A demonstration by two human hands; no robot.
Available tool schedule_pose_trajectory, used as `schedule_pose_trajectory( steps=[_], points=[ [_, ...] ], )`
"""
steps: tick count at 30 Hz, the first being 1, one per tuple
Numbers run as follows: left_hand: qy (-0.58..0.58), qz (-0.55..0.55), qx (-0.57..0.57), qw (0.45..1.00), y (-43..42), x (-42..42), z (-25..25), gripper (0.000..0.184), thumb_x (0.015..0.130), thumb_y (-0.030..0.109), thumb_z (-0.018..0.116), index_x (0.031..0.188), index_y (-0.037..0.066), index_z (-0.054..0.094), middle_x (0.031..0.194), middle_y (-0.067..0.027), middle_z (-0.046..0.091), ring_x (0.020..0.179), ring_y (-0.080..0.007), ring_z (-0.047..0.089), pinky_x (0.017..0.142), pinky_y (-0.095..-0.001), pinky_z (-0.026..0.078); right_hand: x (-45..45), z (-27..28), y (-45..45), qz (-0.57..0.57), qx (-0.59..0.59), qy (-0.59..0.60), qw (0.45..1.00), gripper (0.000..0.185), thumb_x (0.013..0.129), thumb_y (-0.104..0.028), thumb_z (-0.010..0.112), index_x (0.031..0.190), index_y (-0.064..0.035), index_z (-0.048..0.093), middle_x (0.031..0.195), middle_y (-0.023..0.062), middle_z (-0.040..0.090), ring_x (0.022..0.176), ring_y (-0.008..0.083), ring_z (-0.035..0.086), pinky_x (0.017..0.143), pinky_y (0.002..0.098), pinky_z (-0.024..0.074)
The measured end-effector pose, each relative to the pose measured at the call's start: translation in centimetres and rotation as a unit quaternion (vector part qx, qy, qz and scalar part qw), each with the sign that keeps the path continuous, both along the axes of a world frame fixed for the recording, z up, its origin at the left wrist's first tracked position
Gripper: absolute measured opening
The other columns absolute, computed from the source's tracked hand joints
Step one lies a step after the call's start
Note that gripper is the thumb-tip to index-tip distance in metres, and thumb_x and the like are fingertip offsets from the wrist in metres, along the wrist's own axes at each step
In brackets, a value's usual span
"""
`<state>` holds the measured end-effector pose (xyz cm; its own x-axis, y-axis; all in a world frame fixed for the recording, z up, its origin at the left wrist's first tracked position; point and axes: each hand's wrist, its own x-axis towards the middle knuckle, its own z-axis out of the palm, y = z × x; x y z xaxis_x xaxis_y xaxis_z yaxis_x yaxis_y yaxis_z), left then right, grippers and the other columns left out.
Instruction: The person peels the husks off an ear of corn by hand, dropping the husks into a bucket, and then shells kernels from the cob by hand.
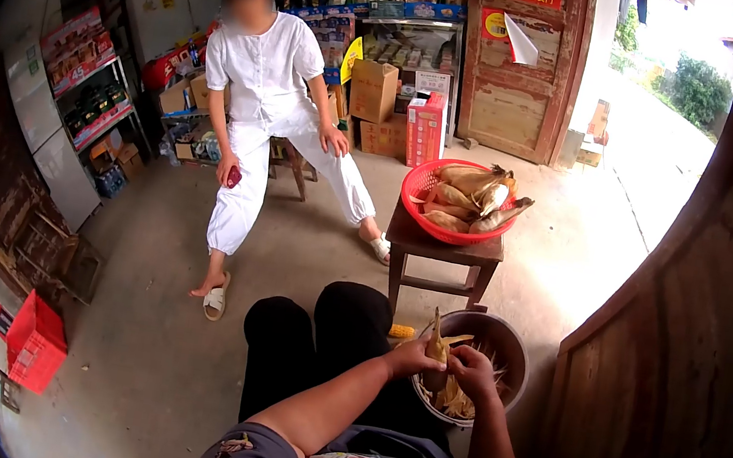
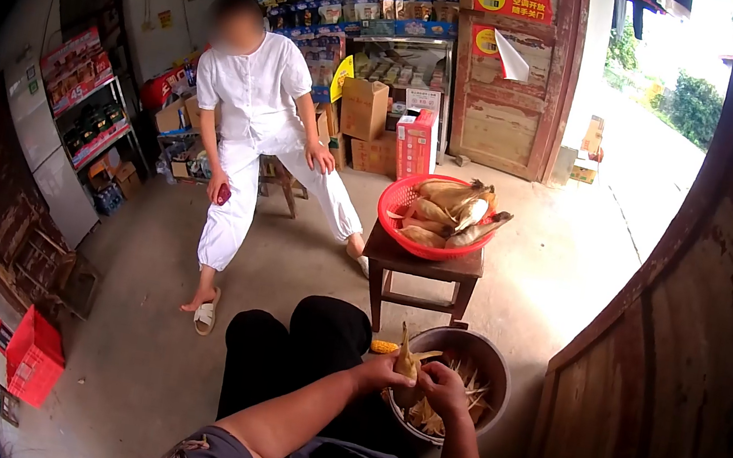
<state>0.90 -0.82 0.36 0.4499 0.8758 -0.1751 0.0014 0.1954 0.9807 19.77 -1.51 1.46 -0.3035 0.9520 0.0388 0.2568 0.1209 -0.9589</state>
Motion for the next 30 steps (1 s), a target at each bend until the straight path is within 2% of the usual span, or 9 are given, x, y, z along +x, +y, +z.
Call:
schedule_pose_trajectory(
  steps=[7, 9, 13, 16, 22, 24, 27, 28, 30],
  points=[
    [-0.014, -0.011, 0.001, 1.000, -0.4, 0.1, 0.8, 0.055, 0.070, 0.012, 0.074, 0.118, 0.002, 0.049, 0.107, -0.0067, 0.059, 0.099, -0.0153, 0.056, 0.089, -0.0289, 0.044, 0.3, -0.3, -0.5, -0.009, 0.033, -0.012, 0.999, 0.012, 0.079, -0.011, 0.066, 0.085, -0.0010, 0.063, 0.074, 0.0038, 0.063, 0.067, 0.0105, 0.058, 0.064, 0.0256, 0.0474],
    [0.035, -0.028, 0.015, 0.999, -0.5, 0.2, 0.8, 0.059, 0.069, 0.010, 0.075, 0.121, 0.003, 0.047, 0.111, -0.0070, 0.058, 0.101, -0.0160, 0.055, 0.089, -0.0297, 0.044, 0.2, 0.1, -0.5, -0.043, 0.075, -0.069, 0.994, 0.015, 0.076, -0.012, 0.067, 0.085, -0.0005, 0.065, 0.076, 0.0075, 0.066, 0.070, 0.0139, 0.061, 0.067, 0.0278, 0.0486],
    [-0.009, -0.038, 0.026, 0.999, -0.6, 0.6, 0.6, 0.062, 0.069, 0.009, 0.075, 0.123, 0.003, 0.046, 0.113, -0.0073, 0.058, 0.102, -0.0158, 0.055, 0.089, -0.0302, 0.044, 0.2, 0.8, -0.4, -0.038, 0.072, -0.113, 0.990, 0.015, 0.074, -0.010, 0.065, 0.085, 0.0000, 0.066, 0.078, 0.0102, 0.067, 0.072, 0.0164, 0.063, 0.068, 0.0291, 0.0492],
    [-0.039, -0.041, 0.008, 0.998, -0.5, 0.7, 0.3, 0.060, 0.070, 0.009, 0.074, 0.122, 0.003, 0.047, 0.110, -0.0065, 0.059, 0.100, -0.0150, 0.055, 0.088, -0.0295, 0.044, -0.3, 0.2, -0.4, -0.069, 0.013, -0.029, 0.997, 0.016, 0.073, -0.008, 0.063, 0.086, 0.0008, 0.066, 0.077, 0.0082, 0.067, 0.071, 0.0144, 0.062, 0.069, 0.0280, 0.0490],
    [0.041, -0.029, 0.045, 0.998, -0.4, 0.8, -0.1, 0.055, 0.071, 0.010, 0.074, 0.119, 0.003, 0.048, 0.105, -0.0051, 0.059, 0.096, -0.0130, 0.055, 0.086, -0.0284, 0.044, -1.3, -2.9, 0.0, -0.098, -0.049, 0.112, 0.988, 0.008, 0.075, -0.005, 0.060, 0.082, -0.0031, 0.063, 0.072, -0.0006, 0.062, 0.065, 0.0102, 0.056, 0.060, 0.0232, 0.0450],
    [0.055, -0.030, 0.061, 0.996, -0.4, 0.9, -0.2, 0.054, 0.072, 0.011, 0.074, 0.119, 0.002, 0.048, 0.106, -0.0060, 0.060, 0.097, -0.0132, 0.055, 0.087, -0.0284, 0.044, -1.6, -4.1, 0.5, -0.110, -0.096, 0.177, 0.973, 0.005, 0.077, -0.003, 0.057, 0.075, -0.0072, 0.058, 0.068, -0.0021, 0.057, 0.059, 0.0083, 0.051, 0.052, 0.0219, 0.0398],
    [0.041, -0.057, 0.049, 0.996, -1.2, 0.8, 1.1, 0.053, 0.074, 0.012, 0.073, 0.120, 0.002, 0.048, 0.108, -0.0068, 0.060, 0.099, -0.0138, 0.056, 0.088, -0.0285, 0.044, -0.6, -6.3, 0.9, -0.147, -0.151, 0.229, 0.950, 0.010, 0.079, -0.001, 0.054, 0.072, -0.0089, 0.053, 0.064, -0.0006, 0.054, 0.054, 0.0074, 0.047, 0.048, 0.0218, 0.0364],
    [0.041, -0.047, 0.053, 0.997, -1.4, 0.8, 1.4, 0.052, 0.075, 0.011, 0.072, 0.120, 0.002, 0.048, 0.109, -0.0068, 0.060, 0.099, -0.0141, 0.056, 0.088, -0.0291, 0.044, 0.0, -6.5, 0.9, -0.141, -0.166, 0.313, 0.924, 0.012, 0.080, -0.001, 0.053, 0.072, -0.0100, 0.051, 0.062, 0.0002, 0.052, 0.050, 0.0077, 0.044, 0.044, 0.0221, 0.0335],
    [0.010, -0.023, 0.078, 0.997, -1.2, 0.9, 0.6, 0.051, 0.076, 0.012, 0.072, 0.120, 0.002, 0.048, 0.108, -0.0068, 0.060, 0.098, -0.0143, 0.057, 0.087, -0.0292, 0.046, 0.7, -6.6, 1.3, -0.175, -0.208, 0.312, 0.911, 0.011, 0.079, -0.001, 0.053, 0.072, -0.0087, 0.051, 0.062, 0.0018, 0.052, 0.049, 0.0100, 0.046, 0.045, 0.0231, 0.0358]
  ],
)
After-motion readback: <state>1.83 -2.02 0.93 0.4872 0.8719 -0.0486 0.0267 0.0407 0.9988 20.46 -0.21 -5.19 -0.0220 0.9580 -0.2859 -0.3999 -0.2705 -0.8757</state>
